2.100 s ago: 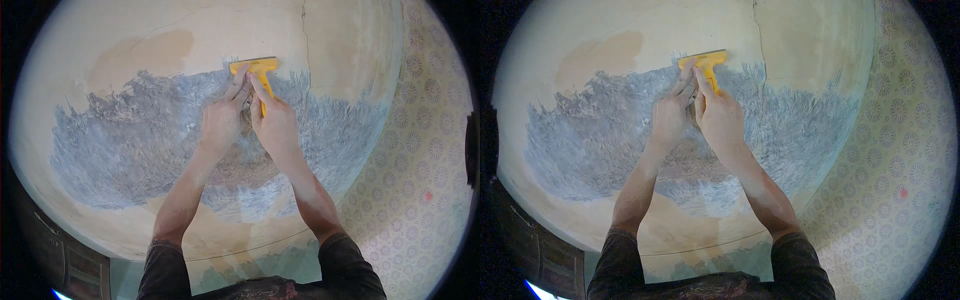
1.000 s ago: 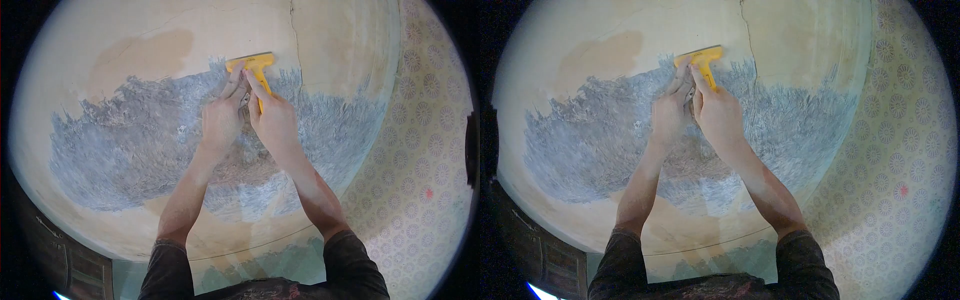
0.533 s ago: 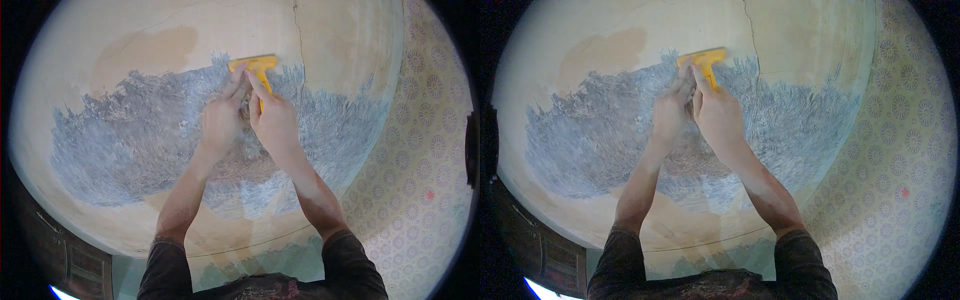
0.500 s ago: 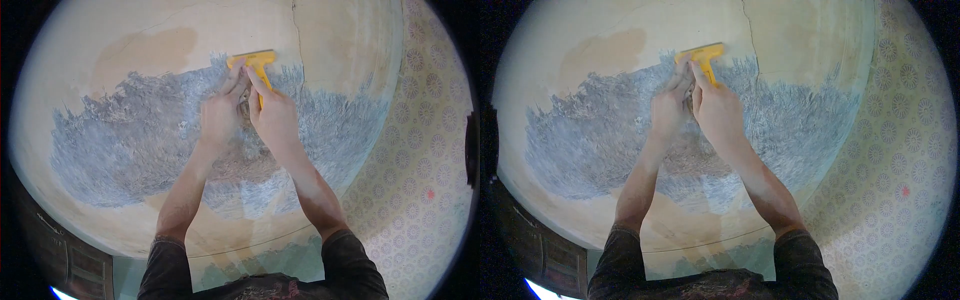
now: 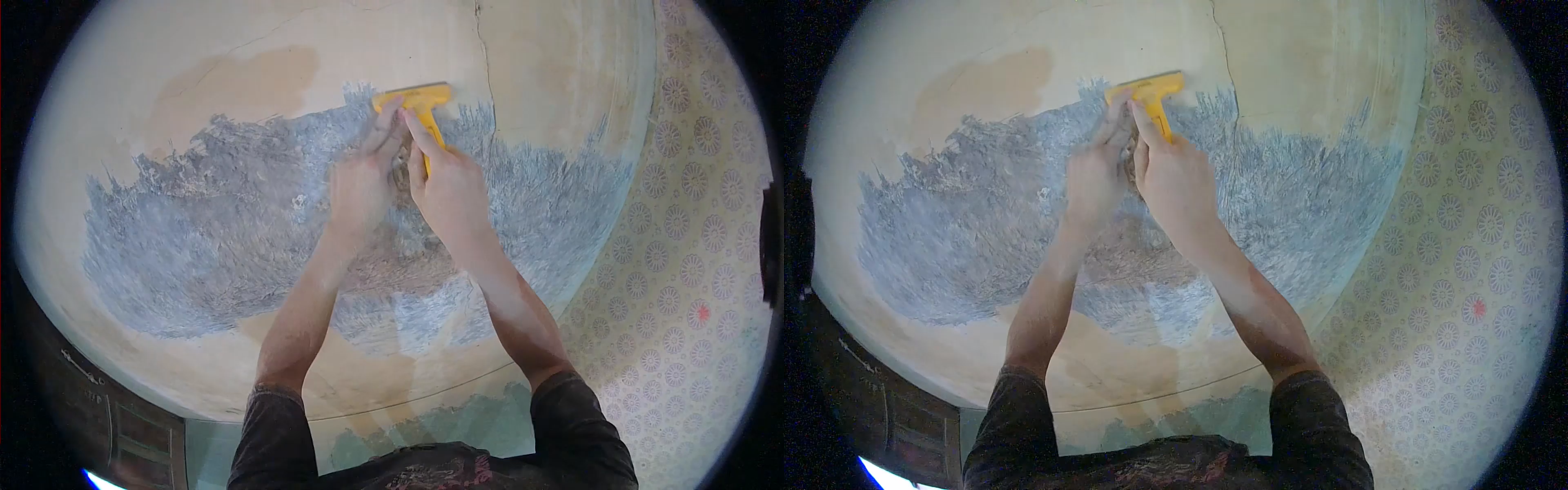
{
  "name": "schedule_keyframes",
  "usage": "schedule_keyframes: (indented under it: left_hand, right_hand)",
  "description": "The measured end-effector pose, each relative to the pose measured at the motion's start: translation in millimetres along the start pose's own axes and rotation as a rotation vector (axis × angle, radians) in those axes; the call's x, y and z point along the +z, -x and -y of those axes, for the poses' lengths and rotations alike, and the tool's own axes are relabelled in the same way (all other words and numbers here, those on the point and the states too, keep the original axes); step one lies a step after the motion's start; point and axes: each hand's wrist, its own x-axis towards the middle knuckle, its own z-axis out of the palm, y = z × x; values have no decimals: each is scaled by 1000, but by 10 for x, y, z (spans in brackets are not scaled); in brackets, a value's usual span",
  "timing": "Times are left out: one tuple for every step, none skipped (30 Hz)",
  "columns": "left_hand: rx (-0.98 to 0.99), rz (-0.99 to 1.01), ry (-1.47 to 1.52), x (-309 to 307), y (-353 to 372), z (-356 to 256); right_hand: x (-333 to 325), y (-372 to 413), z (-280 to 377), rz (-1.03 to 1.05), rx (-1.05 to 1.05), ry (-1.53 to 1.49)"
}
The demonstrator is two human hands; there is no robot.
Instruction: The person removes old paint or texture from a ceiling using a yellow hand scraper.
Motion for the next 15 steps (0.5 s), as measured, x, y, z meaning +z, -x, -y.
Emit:
schedule_keyframes:
  left_hand:
    - [47,-48,27,-7,-100,54]
    - [94,-93,55,-11,-154,82]
    - [93,-98,55,4,-126,64]
    - [95,-91,53,27,-40,34]
    - [98,-79,50,35,22,20]
    - [98,-80,49,21,16,34]
    - [100,-73,26,3,-13,50]
    - [103,-66,4,-5,-52,50]
    - [105,-65,6,-8,-95,35]
    - [81,-68,5,-14,-133,17]
    - [54,-69,4,-12,-139,3]
    - [54,-66,5,13,-88,-11]
    - [85,-86,18,46,1,-24]
    - [114,-106,31,62,61,-26]
    - [113,-107,30,46,32,-7]
  right_hand:
    - [4,-34,-12,-4,-1,3]
    - [7,-54,-20,-23,-12,-4]
    - [12,-73,-27,-39,-30,-10]
    - [15,-19,-29,-36,-31,-11]
    - [11,84,-28,-6,-4,-40]
    - [2,125,-19,21,18,-68]
    - [7,82,-22,19,17,-67]
    - [8,3,-28,-7,-8,-54]
    - [7,-42,-28,-33,-31,-42]
    - [7,-39,-22,-34,-27,-41]
    - [10,-18,-10,-26,-24,-23]
    - [10,2,-4,-18,-24,-5]
    - [11,43,-11,-19,-20,-6]
    - [15,103,-27,10,11,-37]
    - [13,127,-51,38,37,-66]
